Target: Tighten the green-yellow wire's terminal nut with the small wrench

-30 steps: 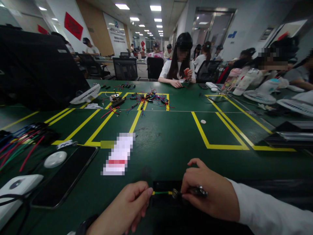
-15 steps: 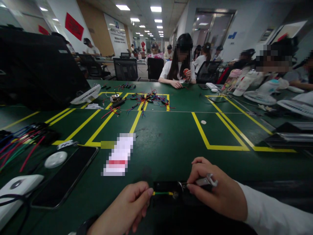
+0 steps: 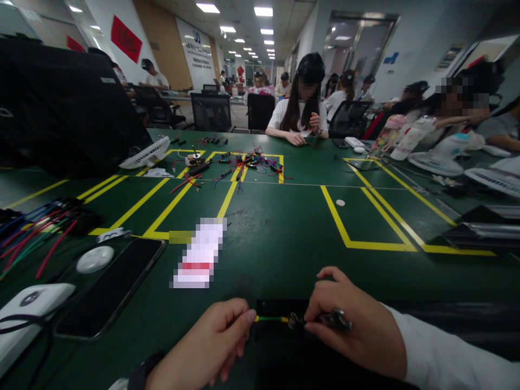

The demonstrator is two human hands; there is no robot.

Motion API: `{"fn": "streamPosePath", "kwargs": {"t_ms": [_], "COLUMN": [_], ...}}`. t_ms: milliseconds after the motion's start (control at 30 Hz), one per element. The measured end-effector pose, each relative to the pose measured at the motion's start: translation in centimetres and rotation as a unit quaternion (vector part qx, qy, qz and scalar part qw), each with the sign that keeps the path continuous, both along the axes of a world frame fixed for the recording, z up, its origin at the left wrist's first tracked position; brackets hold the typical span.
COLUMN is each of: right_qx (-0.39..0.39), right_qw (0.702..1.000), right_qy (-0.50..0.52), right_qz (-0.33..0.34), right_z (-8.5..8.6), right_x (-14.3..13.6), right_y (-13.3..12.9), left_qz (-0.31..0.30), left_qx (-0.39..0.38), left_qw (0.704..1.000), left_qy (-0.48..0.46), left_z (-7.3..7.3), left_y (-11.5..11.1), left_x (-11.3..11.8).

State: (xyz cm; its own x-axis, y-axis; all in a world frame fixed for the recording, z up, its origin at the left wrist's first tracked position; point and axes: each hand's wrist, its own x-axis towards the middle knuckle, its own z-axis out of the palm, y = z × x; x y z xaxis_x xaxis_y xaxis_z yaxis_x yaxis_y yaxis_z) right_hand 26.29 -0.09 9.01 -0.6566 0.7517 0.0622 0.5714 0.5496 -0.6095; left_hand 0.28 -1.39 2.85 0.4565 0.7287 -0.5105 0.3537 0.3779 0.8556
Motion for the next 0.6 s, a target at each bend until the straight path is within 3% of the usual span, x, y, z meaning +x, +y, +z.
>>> {"fn": "streamPosePath", "kwargs": {"t_ms": [367,600], "right_qx": [-0.006,-0.002], "right_qw": [0.995,0.995], "right_qy": [-0.026,-0.006], "right_qz": [0.096,0.103], "right_z": [0.8,1.0], "right_x": [0.3,0.5], "right_y": [1.6,2.0], "left_qz": [0.0,-0.001], "left_qx": [0.004,0.005], "left_qw": [1.0,1.0], "left_qy": [0.009,0.006], "left_z": [0.3,0.3], "left_y": [0.1,0.1], "left_x": [0.1,0.1]}}
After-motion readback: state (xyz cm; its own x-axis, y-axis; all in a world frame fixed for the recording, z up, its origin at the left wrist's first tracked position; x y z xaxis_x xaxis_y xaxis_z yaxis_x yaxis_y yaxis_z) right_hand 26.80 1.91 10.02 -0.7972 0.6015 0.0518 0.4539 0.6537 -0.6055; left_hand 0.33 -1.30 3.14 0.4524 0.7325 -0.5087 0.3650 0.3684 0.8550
